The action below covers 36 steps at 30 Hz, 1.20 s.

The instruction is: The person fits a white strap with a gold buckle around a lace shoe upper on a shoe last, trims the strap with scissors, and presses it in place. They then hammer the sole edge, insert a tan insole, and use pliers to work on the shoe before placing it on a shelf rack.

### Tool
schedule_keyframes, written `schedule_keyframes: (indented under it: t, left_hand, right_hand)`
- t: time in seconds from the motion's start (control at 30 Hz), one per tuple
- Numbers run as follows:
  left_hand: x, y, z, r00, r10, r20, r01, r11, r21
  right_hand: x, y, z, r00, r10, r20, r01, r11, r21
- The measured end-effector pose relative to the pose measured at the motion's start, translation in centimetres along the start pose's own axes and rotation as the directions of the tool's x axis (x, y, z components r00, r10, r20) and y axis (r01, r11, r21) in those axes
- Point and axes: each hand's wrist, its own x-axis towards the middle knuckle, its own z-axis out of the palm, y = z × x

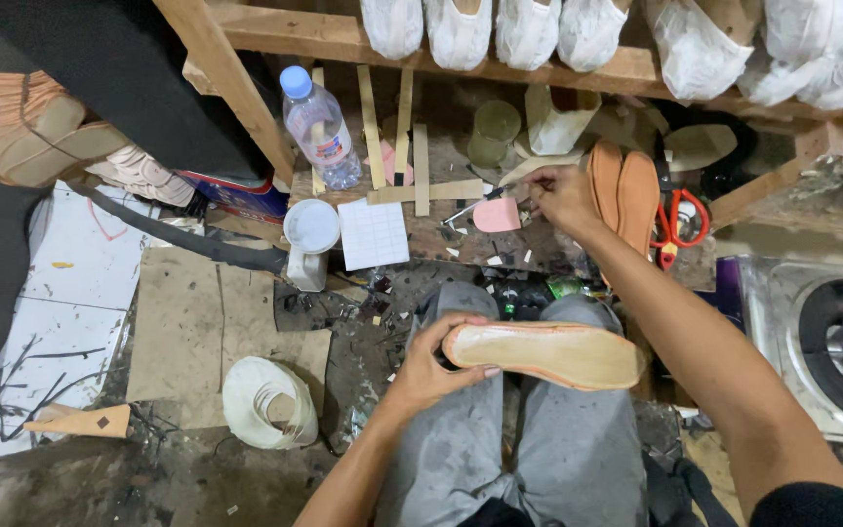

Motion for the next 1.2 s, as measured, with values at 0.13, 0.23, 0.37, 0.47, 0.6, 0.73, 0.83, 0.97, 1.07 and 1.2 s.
schedule_keyframes:
  t: [0.13, 0.23, 0.37, 0.47, 0.6, 0.73, 0.83, 0.97, 1.07, 1.2]
  left_hand:
    - [0.7, -0.5, -0.4, 1.000, -0.002, 0.012, 0.003, 0.995, -0.097]
    - [1.1, -1.1, -0.5, 1.000, 0.000, 0.002, 0.001, 0.998, -0.068]
    - [1.7, -1.7, -0.4, 0.999, 0.040, 0.014, -0.039, 0.997, -0.059]
    - [1.8, -1.7, 0.0, 0.999, 0.038, 0.022, -0.037, 0.998, -0.060]
    - [1.1, -1.4, 0.4, 0.999, 0.026, 0.018, -0.025, 0.997, -0.072]
    - [0.3, -1.3, 0.7, 0.999, -0.049, 0.006, 0.049, 0.996, -0.075]
    - [-0.6, -1.0, 0.8, 1.000, -0.025, 0.007, 0.026, 0.991, -0.129]
    - [-1.3, -0.1, 0.9, 1.000, 0.000, -0.016, 0.000, 0.999, -0.034]
    - [-1.9, 0.6, 1.2, 1.000, 0.013, -0.011, -0.013, 0.999, -0.033]
    - [-2.6, 1.3, 2.1, 1.000, 0.013, 0.008, -0.013, 0.997, -0.072]
  right_hand:
    - [3.5, 1.0, 2.1, 0.958, -0.248, -0.141, 0.210, 0.947, -0.242]
    - [4.4, 0.6, 2.9, 0.966, -0.210, -0.154, 0.145, 0.926, -0.349]
    - [4.8, -0.2, 3.4, 0.959, -0.014, -0.282, -0.107, 0.906, -0.410]
    - [5.3, 0.1, 3.2, 0.955, 0.068, -0.290, -0.191, 0.887, -0.421]
    - [4.7, 0.6, 1.9, 0.972, -0.026, -0.235, -0.077, 0.904, -0.421]
    - [0.7, -1.1, -1.1, 0.989, 0.147, 0.000, -0.147, 0.989, 0.003]
    - [-6.7, -5.5, -3.6, 0.983, -0.090, 0.158, 0.045, 0.963, 0.266]
    - [-18.6, -11.9, -5.2, 0.921, -0.281, 0.271, 0.339, 0.920, -0.196]
    - [-24.4, -14.5, -4.1, 0.868, -0.225, 0.443, 0.456, 0.716, -0.529]
    - [-28.3, -14.7, -2.2, 0.793, -0.349, 0.500, 0.608, 0.505, -0.613]
